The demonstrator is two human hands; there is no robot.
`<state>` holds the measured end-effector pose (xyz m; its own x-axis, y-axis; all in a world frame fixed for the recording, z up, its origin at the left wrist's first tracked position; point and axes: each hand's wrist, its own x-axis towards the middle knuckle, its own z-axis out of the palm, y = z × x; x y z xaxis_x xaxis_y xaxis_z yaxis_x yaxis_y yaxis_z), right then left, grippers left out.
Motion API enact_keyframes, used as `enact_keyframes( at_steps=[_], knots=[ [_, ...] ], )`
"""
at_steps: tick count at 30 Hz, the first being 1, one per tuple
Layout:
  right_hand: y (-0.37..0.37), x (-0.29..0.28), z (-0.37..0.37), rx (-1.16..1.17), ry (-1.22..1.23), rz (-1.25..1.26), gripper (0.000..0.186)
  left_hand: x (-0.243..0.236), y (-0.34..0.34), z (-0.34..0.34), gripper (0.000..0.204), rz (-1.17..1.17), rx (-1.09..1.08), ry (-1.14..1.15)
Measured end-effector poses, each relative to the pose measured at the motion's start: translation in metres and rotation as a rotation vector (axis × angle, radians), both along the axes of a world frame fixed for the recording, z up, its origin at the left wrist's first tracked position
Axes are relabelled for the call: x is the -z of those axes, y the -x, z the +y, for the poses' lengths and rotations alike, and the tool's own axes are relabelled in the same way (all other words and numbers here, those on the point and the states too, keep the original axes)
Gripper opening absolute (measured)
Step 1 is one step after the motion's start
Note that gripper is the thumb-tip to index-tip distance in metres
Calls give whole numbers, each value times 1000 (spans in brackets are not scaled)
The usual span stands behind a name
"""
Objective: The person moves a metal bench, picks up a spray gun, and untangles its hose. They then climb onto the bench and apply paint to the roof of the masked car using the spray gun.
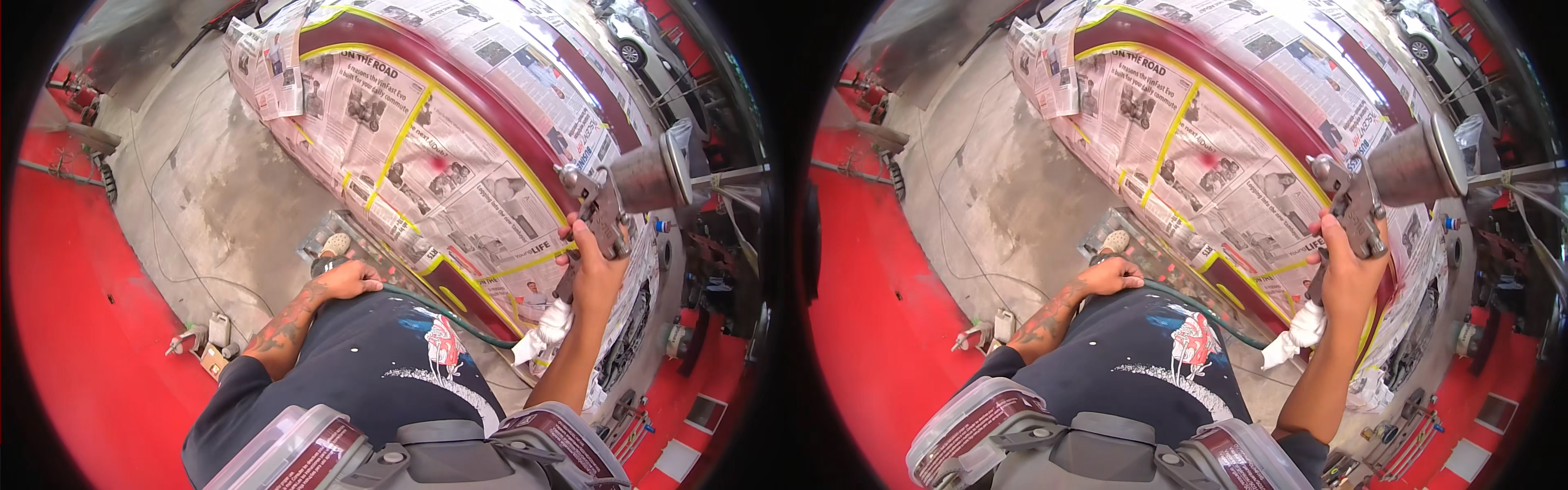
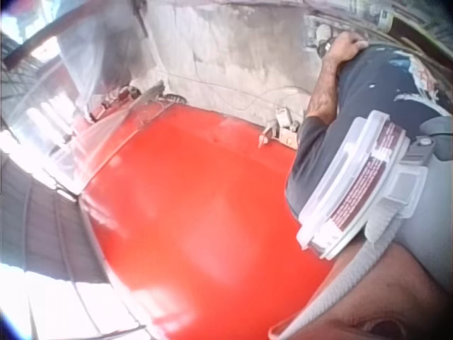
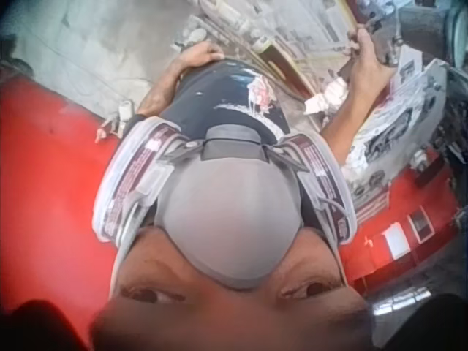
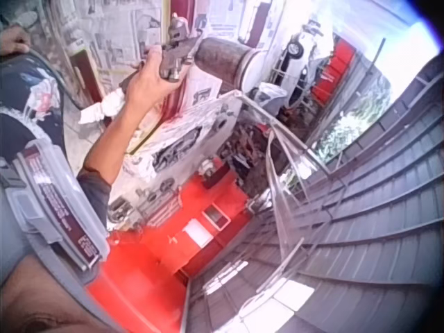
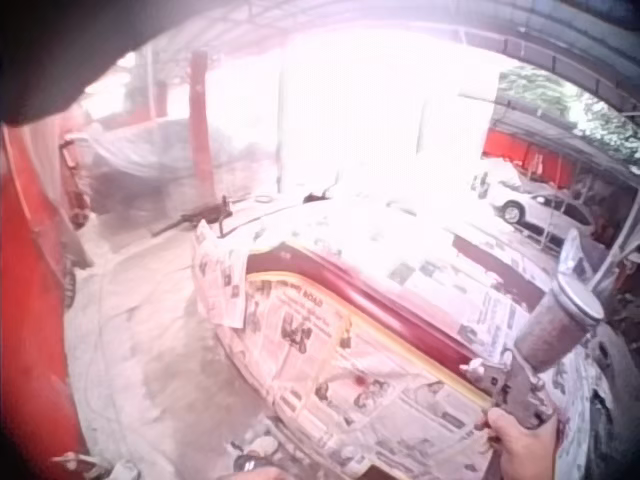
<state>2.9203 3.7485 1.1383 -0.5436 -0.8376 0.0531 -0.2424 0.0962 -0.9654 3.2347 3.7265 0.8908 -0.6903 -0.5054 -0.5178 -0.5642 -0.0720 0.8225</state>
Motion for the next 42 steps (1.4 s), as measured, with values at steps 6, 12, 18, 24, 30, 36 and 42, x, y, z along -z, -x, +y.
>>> enact_keyframes(
  at_steps=[6,12,18,24,30,36,42],
  knots=[
    [-97,-19,-100,-72,30,8,19,14,-90,-69,25,111,-53,-25],
    [-168,-36,-146,-34,-12,-64,24,19,-143,-123,24,149,-6,-120],
    [-190,-34,-125,98,-67,-17,23,24,-157,-161,23,199,126,-135],
    [-212,-40,-95,409,-53,66,23,30,-159,-181,25,202,262,-160],
    [-213,-38,-90,438,-48,45,29,68,-148,-224,44,348,23,7],
    [-239,-43,-120,464,-110,40,30,68,-118,-472,53,712,-847,584],
    [-248,-42,-139,550,-180,83,31,63,-83,-600,55,862,-1135,498]
  ],
)
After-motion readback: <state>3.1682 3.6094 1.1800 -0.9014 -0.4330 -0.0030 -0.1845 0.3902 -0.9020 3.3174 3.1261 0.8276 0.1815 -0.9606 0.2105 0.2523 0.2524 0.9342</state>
